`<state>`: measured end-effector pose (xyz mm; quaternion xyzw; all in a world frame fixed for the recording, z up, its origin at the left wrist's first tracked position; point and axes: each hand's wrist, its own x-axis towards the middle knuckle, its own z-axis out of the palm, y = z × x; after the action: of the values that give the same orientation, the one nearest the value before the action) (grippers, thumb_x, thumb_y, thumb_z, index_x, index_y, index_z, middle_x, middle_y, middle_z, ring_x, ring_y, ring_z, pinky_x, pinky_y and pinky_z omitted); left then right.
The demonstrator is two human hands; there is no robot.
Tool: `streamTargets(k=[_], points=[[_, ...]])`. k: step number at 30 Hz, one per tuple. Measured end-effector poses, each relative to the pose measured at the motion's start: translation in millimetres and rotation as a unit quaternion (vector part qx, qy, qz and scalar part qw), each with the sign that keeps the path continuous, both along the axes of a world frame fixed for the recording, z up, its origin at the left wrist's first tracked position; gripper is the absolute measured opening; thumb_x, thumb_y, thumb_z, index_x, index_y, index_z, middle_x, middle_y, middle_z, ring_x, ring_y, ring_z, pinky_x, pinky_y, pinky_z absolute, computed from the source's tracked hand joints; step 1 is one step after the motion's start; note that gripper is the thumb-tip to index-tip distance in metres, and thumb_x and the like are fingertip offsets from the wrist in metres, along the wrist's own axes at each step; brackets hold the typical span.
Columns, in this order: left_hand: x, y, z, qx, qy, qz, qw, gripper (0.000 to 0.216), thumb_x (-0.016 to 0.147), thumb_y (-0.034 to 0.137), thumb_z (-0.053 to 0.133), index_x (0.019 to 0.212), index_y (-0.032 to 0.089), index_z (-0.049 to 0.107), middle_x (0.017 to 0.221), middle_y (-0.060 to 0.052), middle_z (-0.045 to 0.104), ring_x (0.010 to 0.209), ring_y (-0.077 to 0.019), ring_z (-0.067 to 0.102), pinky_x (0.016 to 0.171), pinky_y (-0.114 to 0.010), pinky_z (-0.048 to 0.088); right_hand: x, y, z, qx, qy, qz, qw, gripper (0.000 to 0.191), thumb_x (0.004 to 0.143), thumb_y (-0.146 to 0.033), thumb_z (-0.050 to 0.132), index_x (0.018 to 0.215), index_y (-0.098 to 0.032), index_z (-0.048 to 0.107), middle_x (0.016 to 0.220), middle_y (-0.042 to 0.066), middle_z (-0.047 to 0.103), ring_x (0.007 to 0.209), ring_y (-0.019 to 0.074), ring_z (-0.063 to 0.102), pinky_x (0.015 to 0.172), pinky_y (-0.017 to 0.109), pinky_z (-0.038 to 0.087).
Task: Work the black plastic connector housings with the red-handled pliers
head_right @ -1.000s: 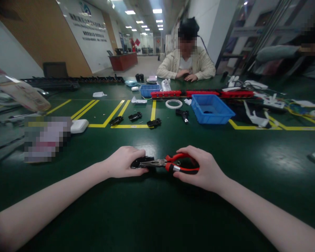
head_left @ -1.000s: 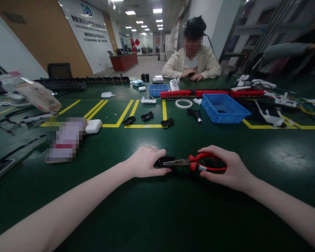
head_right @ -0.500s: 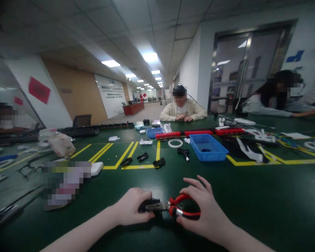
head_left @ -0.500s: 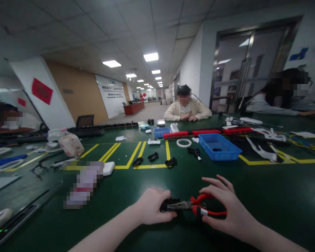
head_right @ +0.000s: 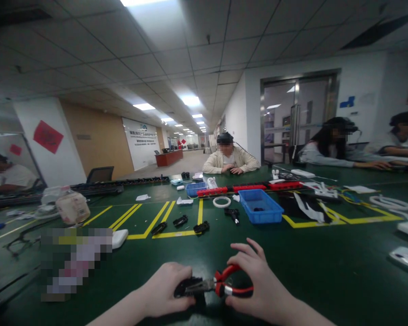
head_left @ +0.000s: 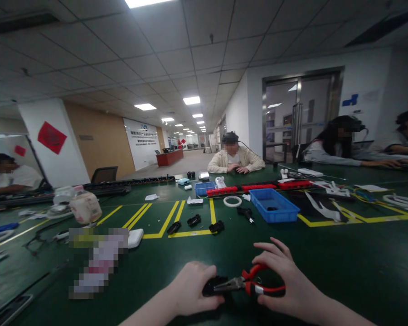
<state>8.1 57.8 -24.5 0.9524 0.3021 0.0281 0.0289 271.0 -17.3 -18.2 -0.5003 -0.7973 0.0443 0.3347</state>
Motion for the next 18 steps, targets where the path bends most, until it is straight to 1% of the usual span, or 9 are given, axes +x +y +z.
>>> streamTargets(k=[4,6,9,14,18], points=[[-1,0,-0.6,0.003,-0.025,-0.006,1.0,0.031,0.081,0.05,0.059,0.08,0.021,0.049,0.074,0.002,0.062,0.064,-0.0159,0.058,0.055,-0.025,0.031,-6,-1,1.6,-0.048,-0.004,-0.036,0.998,0.043,0.061,-0.051,0.072,0.095,-0.025,0.067,0.111,0.008,0.067,0.128,0.0342,0.045,0.111,0.06,0.019],[-1,0,0.2,0.003,-0.029,-0.01,1.0,0.031,0.081,0.05,0.059,0.08,0.021,0.049,0.073,0.002,0.062,0.063,-0.0156,0.057,0.055,-0.025,0.03,-8,-1,1.8,-0.056,-0.006,-0.039,0.998,0.044,0.063,-0.052,0.071,0.098,-0.026,0.067,0.113,0.008,0.067,0.128,0.0333,0.044,0.111,0.059,0.018],[-2,0,3.1,0.0,-0.026,-0.016,1.0,0.032,0.081,0.051,0.059,0.079,0.021,0.049,0.073,0.002,0.062,0.063,-0.0159,0.058,0.054,-0.025,0.03,-7,0,0.2,-0.047,-0.01,-0.037,0.998,0.044,0.064,-0.052,0.071,0.1,-0.027,0.067,0.113,0.007,0.067,0.127,0.0328,0.045,0.112,0.058,0.018],[-2,-1,7.1,-0.004,-0.026,-0.019,0.999,0.034,0.084,0.054,0.056,0.08,0.02,0.05,0.074,0.001,0.063,0.064,-0.0161,0.059,0.054,-0.024,0.031,1,3,-2.4,-0.016,-0.023,-0.028,0.999,0.041,0.065,-0.05,0.07,0.1,-0.028,0.066,0.108,0.005,0.068,0.126,0.0317,0.047,0.112,0.058,0.016],[-2,-2,9.1,-0.006,-0.026,-0.024,0.999,0.034,0.083,0.053,0.058,0.08,0.019,0.05,0.074,0.001,0.063,0.064,-0.0159,0.06,0.054,-0.024,0.033,4,4,-2.3,-0.005,-0.029,-0.024,0.999,0.042,0.067,-0.052,0.069,0.102,-0.028,0.065,0.109,0.006,0.068,0.125,0.0317,0.048,0.112,0.058,0.016]])
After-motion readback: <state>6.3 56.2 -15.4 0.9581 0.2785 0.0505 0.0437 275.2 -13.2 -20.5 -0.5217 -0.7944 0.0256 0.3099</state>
